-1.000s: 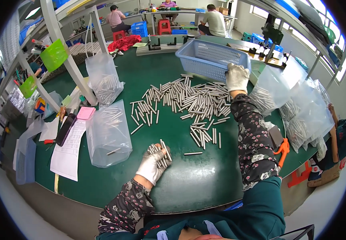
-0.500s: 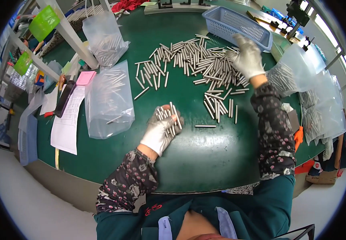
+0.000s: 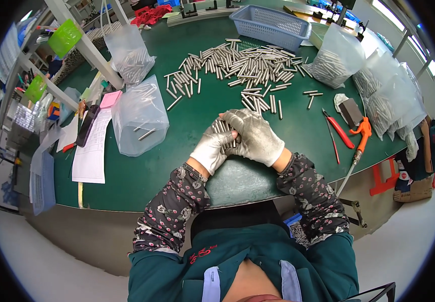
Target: The worker is grouping, aligning, and inspecting small metal tubes into bundles at a manufacturing workbench.
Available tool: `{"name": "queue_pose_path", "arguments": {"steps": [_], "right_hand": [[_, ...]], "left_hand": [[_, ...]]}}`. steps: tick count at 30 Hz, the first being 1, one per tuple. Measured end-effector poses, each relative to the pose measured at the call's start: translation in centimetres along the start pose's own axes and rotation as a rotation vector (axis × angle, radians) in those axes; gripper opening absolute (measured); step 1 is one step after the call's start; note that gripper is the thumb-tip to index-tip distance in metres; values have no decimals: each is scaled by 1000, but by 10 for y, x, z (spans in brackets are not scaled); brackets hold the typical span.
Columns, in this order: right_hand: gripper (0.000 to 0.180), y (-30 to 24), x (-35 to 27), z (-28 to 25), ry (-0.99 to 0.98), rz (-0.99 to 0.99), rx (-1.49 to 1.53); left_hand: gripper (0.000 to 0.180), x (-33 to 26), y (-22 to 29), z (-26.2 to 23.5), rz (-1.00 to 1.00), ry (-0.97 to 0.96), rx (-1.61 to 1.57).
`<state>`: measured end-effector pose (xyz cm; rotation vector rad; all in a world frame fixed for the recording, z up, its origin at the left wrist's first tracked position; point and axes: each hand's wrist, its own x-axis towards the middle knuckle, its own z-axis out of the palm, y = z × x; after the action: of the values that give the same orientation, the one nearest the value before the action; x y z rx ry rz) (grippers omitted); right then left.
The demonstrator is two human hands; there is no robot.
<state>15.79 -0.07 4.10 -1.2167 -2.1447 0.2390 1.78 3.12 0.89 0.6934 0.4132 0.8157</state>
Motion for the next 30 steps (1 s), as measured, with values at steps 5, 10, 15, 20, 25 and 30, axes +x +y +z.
{"name": "queue_pose_path", "arguments": {"steps": [5,10,15,20,25,30], "right_hand": [[69,3,4,6,131,-215,-13],[65,0,1,5,106,-188,-15],[69,-7,2,7,102,-185,37],[82,-4,2,6,22,-198,-58],[54,9,-7,-2,185,149,411],[22,10,-13,9,165,295,532]], "left_hand": [[31,-4,9,-7,-103,-1,24],[31,-2,8,-14,-92,-118,11],[31,-4,6,-6,-122,-13,38],[37,-7,6,-2,-112,-57,82],[34,-3,7,-5,129,-27,520],[35,3,-1,-14,294,-63,646]]}}
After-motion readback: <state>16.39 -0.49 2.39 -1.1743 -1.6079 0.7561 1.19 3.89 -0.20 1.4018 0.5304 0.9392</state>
